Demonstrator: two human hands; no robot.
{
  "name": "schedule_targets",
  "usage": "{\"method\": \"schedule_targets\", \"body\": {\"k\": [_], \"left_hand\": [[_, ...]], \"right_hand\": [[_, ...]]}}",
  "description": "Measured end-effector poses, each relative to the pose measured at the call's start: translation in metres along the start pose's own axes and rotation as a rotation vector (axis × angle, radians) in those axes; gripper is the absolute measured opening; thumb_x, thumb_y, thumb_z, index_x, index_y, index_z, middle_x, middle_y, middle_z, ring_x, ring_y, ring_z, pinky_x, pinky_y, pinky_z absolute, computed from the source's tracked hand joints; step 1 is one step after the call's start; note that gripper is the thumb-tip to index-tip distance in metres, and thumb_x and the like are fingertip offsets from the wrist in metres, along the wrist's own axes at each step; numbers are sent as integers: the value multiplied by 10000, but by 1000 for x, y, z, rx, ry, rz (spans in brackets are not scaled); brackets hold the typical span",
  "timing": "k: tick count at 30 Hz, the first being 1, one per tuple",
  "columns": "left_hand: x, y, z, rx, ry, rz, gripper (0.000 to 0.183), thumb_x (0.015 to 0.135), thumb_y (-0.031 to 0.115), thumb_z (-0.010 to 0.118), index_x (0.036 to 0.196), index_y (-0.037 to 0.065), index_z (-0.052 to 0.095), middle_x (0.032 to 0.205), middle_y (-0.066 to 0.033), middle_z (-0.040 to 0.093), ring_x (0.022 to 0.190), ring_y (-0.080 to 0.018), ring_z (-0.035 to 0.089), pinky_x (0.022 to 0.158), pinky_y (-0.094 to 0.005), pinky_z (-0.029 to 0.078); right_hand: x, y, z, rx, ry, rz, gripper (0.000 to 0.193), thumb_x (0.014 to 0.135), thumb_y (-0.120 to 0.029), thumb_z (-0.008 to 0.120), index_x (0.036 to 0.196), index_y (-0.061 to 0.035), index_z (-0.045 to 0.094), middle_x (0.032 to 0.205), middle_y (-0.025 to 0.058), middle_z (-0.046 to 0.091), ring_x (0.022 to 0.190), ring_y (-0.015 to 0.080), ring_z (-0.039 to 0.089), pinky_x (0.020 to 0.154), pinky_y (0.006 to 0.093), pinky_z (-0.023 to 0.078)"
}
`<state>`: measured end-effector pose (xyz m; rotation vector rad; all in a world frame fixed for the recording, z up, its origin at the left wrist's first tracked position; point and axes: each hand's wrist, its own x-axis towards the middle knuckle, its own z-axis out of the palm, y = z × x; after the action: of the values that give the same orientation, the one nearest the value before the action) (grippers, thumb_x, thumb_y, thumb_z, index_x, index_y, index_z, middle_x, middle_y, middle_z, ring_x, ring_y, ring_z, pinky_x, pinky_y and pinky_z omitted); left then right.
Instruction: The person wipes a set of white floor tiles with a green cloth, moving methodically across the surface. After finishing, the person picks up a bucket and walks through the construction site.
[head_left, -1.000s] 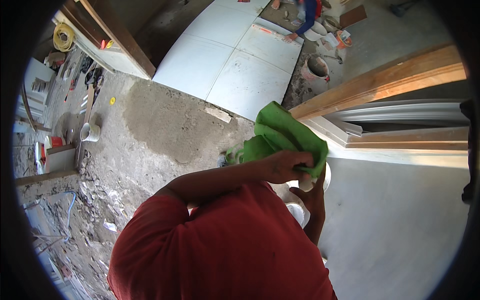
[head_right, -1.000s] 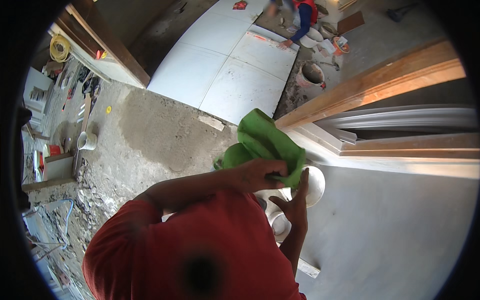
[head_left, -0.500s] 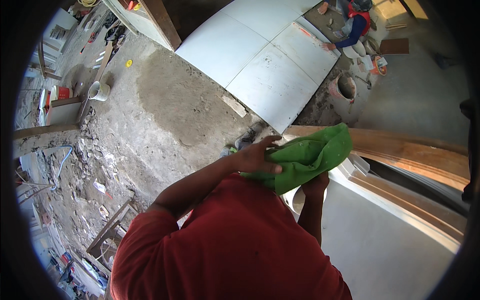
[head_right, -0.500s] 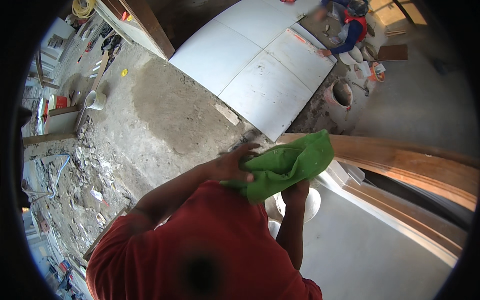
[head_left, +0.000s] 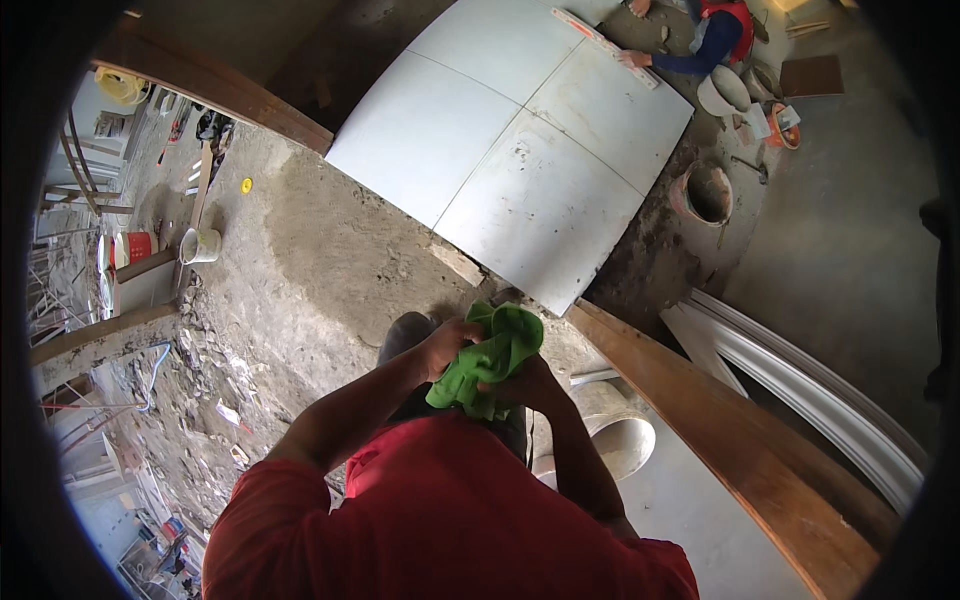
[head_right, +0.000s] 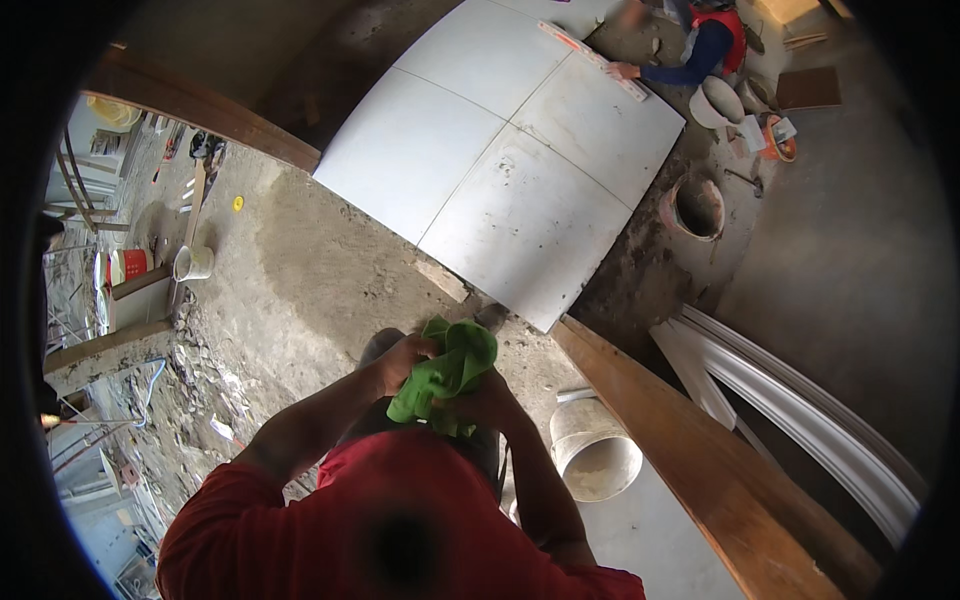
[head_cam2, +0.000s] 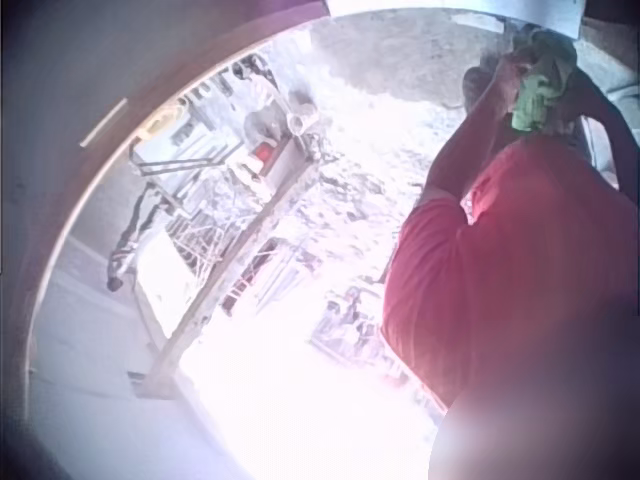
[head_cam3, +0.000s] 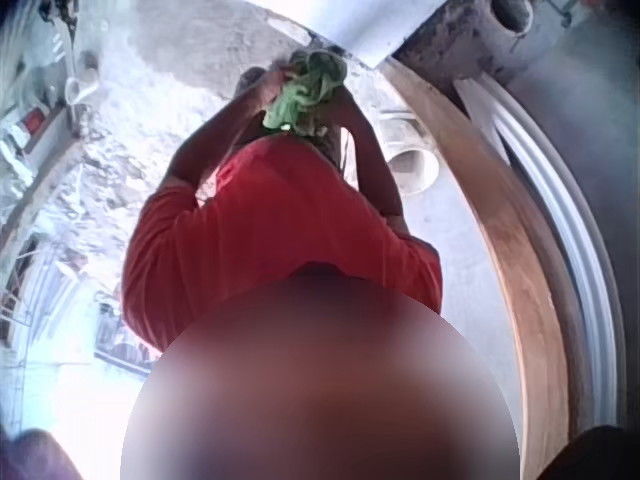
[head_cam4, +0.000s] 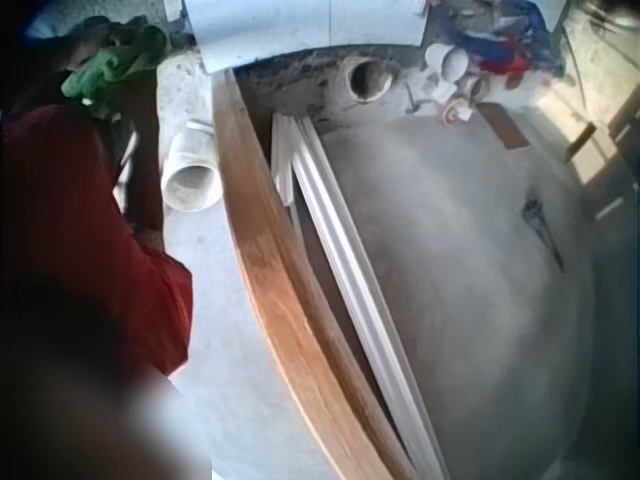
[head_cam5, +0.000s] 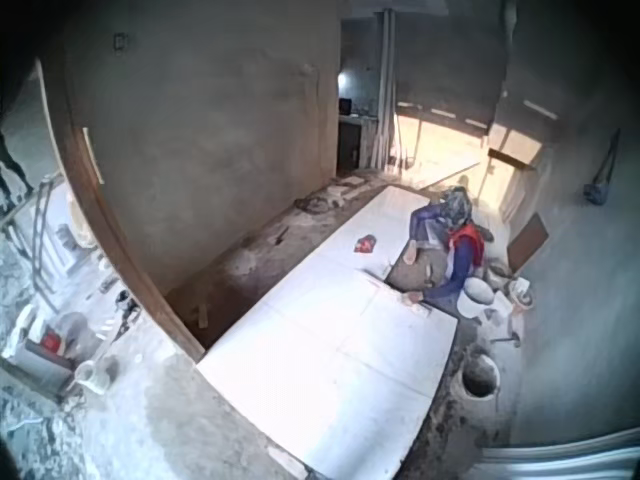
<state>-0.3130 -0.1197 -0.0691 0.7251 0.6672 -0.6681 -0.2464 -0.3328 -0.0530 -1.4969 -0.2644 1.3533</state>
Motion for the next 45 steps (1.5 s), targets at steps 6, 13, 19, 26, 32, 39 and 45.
{"method": "schedule_targets", "body": {"k": [6,13,19,26,32,39,45], "left_hand": [[108,34,-59,372,247,-164,358,970,322,643,1177,31,663,1015,-73,698,886,-173,690,764,-357,578],[364,20,-277,1604,369,175,748,910,504,690,1464,55,466,1525,-228,444,1398,-381,455,1125,-478,418],[541,37,-381,2182,219,380,1012,849,590,712,1607,135,221,1671,-199,134,1532,-394,179,1171,-579,308],[581,55,-422,2348,196,497,1138,761,698,732,1623,203,178,1673,-201,110,1523,-458,152,1124,-707,274],[581,57,-435,2348,170,510,1144,685,691,784,1608,295,237,1678,-184,105,1531,-428,144,1112,-742,252],[583,58,-433,2400,188,460,1119,684,702,774,1600,308,264,1681,-179,100,1533,-416,147,1112,-754,229],[585,58,-429,2455,181,477,1137,697,718,755,1613,311,218,1673,-199,138,1528,-408,186,1119,-754,204]], "right_hand": [[90,66,-45,-50,502,-48,612,773,-221,876,1284,-25,602,1161,117,718,1049,219,692,920,366,537],[200,213,-153,22,1074,8,537,766,-147,874,1226,16,650,1143,120,728,1024,215,699,919,378,545],[266,254,-160,-405,992,163,580,799,-131,846,1314,-10,608,1213,117,702,1114,202,675,986,380,531],[276,250,-139,-356,935,217,587,761,-169,861,1286,-29,639,1199,125,713,1100,232,691,966,376,532],[270,249,-134,-479,915,250,583,760,-168,858,1283,-31,639,1193,130,712,1096,242,690,960,381,533],[260,250,-121,-509,910,287,579,759,-166,854,1280,-33,638,1187,136,712,1091,254,689,952,386,534],[256,252,-118,-514,910,318,576,758,-164,850,1277,-34,638,1181,142,711,1086,264,688,946,390,534]]}}
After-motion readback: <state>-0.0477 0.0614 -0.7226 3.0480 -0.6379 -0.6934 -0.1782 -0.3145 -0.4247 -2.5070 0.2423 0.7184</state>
